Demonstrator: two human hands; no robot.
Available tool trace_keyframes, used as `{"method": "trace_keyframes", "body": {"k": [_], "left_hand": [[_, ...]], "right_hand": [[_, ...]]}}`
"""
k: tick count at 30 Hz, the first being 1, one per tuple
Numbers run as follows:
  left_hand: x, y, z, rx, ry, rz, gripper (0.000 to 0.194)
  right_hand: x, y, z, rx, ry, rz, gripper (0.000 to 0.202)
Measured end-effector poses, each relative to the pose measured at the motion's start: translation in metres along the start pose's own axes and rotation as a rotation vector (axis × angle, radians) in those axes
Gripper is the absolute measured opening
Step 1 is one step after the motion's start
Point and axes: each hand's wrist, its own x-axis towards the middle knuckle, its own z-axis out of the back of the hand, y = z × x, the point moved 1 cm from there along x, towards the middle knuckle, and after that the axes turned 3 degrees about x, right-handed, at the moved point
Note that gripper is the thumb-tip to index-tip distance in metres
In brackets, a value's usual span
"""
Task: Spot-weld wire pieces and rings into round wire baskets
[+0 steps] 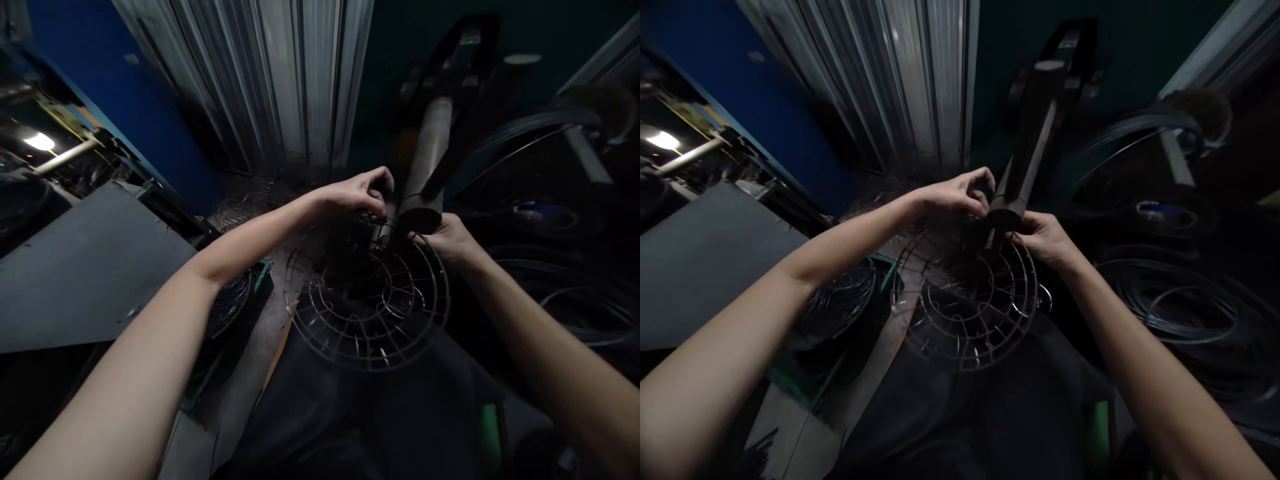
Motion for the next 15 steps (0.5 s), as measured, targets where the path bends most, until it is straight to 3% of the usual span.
{"method": "trace_keyframes", "body": {"k": [10, 15], "left_hand": [[-0.002, -0.029, 0.009, -0.020, 0.007, -0.048, 0.045], [-0.015, -0.019, 0.023, -0.080, 0.037, -0.014, 0.053]], "right_hand": [[-0.005, 0.001, 0.011, -0.138, 0.026, 0.118, 0.031], [-0.004, 0.000, 0.010, -0.122, 0.009, 0.138, 0.029]]}}
